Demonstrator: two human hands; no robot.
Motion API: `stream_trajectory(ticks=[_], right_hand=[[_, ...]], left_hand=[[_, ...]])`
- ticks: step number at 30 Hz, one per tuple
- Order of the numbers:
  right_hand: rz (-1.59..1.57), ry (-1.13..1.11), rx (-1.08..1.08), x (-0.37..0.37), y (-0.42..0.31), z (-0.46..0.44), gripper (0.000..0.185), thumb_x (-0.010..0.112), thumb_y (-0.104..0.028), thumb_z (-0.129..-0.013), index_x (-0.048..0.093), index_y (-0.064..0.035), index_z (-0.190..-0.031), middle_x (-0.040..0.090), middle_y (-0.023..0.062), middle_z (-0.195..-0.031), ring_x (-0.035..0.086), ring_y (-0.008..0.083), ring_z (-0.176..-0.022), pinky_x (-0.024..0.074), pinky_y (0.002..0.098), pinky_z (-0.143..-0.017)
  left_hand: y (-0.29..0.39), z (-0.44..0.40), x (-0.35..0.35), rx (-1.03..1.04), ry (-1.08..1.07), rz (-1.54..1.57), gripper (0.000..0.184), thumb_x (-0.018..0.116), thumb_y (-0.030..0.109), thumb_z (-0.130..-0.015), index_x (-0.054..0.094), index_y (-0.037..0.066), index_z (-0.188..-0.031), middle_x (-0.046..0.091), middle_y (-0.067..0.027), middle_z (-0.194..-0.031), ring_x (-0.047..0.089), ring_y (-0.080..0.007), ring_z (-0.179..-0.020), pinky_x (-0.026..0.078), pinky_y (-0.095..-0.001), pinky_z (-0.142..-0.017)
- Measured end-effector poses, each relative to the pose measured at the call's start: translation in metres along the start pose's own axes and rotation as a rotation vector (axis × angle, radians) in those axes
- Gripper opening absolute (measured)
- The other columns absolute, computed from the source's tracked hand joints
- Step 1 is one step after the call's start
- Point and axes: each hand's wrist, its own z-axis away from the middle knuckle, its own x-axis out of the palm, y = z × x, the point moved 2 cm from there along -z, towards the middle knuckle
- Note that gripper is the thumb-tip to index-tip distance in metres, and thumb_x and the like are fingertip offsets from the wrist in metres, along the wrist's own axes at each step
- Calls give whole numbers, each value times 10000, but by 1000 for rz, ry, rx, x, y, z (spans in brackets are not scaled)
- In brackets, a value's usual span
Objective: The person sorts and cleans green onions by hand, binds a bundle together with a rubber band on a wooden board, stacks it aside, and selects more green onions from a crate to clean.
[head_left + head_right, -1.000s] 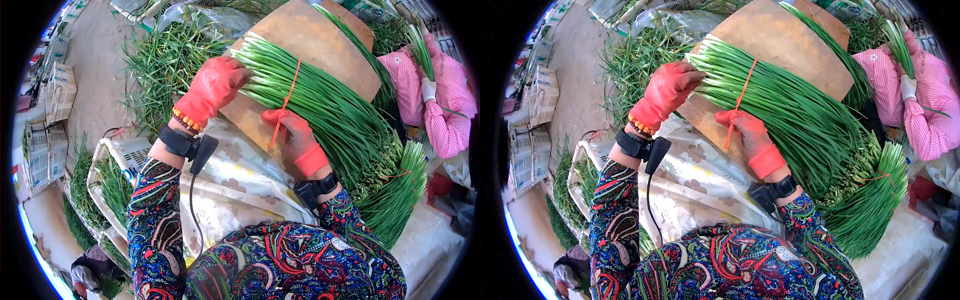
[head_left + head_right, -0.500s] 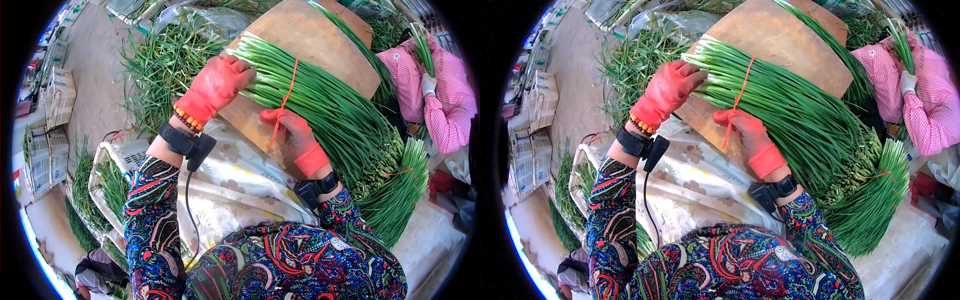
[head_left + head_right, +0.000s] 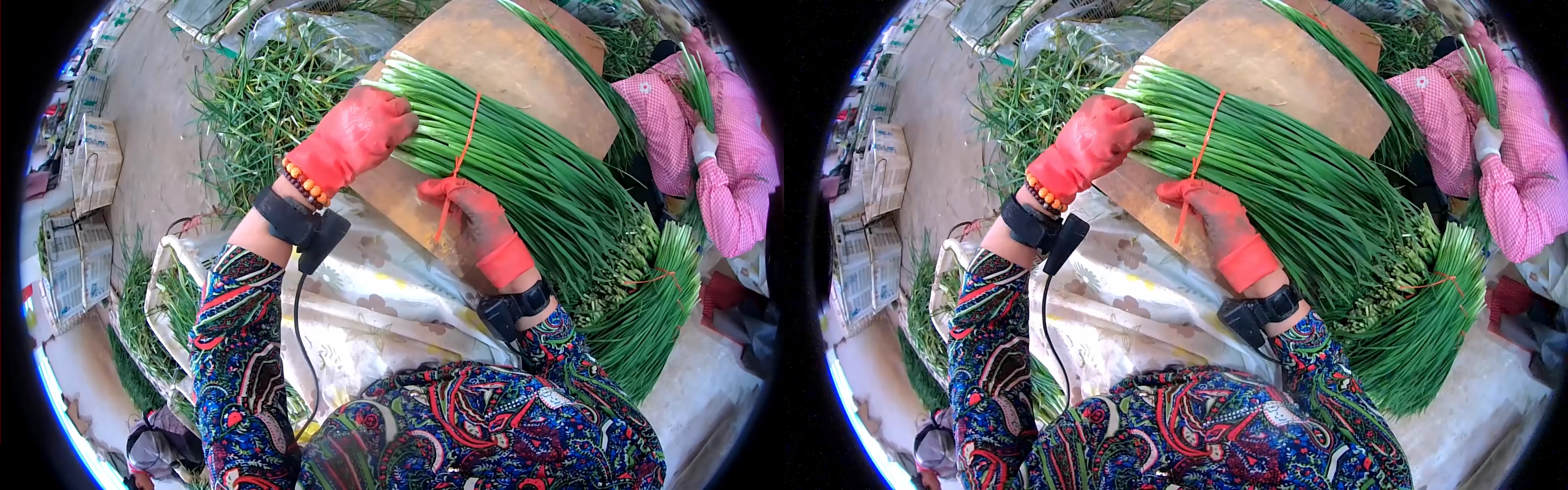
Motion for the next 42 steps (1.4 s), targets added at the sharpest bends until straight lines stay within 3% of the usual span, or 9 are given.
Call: stream_trajectory(ticks=[14, 17, 22, 23, 26, 32, 37, 40, 42], right_hand=[[69, 6, -61, -4, 7, 2, 346, 525, -211, -780, 545, 26, -1031, 559, 132, -1066, 513, 235, -1000, 371, 345, -909], [241, 60, -81, -4, 6, 19, 475, 588, -294, -745, 484, -16, -1116, 511, 109, -1153, 484, 232, -1044, 363, 348, -923], [204, -82, 21, -10, 8, 32, 668, 636, -403, -713, 380, -85, -1241, 460, 89, -1219, 424, 223, -1136, 324, 346, -975], [240, -90, -51, -4, 8, 28, 619, 636, -372, -714, 409, -82, -1212, 477, 94, -1197, 438, 227, -1118, 337, 345, -960], [362, -112, -275, 13, 13, 14, 474, 635, -277, -718, 495, -76, -1124, 528, 108, -1130, 482, 237, -1066, 378, 340, -915], [1141, -167, -316, -31, 44, 14, 442, 612, -107, -728, 481, -53, -1146, 537, 103, -1113, 493, 230, -1042, 393, 316, -900], [1407, 22, -220, -61, 0, 35, 392, 464, -138, -850, 417, -64, -1231, 446, 78, -1233, 437, 221, -1103, 375, 353, -914], [1631, 287, -710, -46, -48, 43, 360, 479, -246, -854, 483, -65, -1166, 515, 88, -1156, 495, 220, -1018, 413, 347, -876], [1713, 175, -483, -16, -122, 55, 403, 509, -300, -840, 493, -60, -1163, 508, 91, -1195, 487, 241, -1059, 395, 374, -911]], left_hand=[[53, -10, 10, -140, 180, 238, 113, 570, 69, -716, 528, 36, -815, 510, -109, -681, 526, -300, -647, 428, -386, -572], [108, -17, 3, -16, 157, 451, 194, 566, 192, -736, 559, 21, -826, 547, -128, -715, 548, -301, -674, 443, -374, -611], [109, -49, -30, -174, -91, 341, 365, 612, 356, -730, 591, 21, -873, 570, -147, -778, 564, -311, -742, 448, -391, -679], [102, -64, -27, -157, 283, 279, 450, 611, 430, -713, 595, 22, -902, 583, -153, -829, 559, -337, -809, 451, -388, -736], [81, -111, -2, -221, 404, 45, 483, 530, 463, -771, 591, 20, -952, 601, -145, -922, 550, -335, -927, 380, -406, -897], [76, -95, 54, -403, -388, 114, 497, 466, 499, -790, 646, 36, -796, 621, -121, -790, 598, -284, -755, 403, -399, -832], [87, -64, -2, -332, -48, 199, 460, 491, 462, -797, 644, 38, -705, 550, -170, -558, 570, -326, -582, 455, -413, -660], [79, -54, -44, -366, 364, 362, 505, 478, 521, -773, 636, 46, -706, 583, -165, -634, 572, -323, -612, 449, -415, -637], [74, -55, -77, -387, 550, 562, 485, 491, 490, -778, 628, 26, -742, 579, -189, -651, 567, -353, -649, 451, -433, -661]])
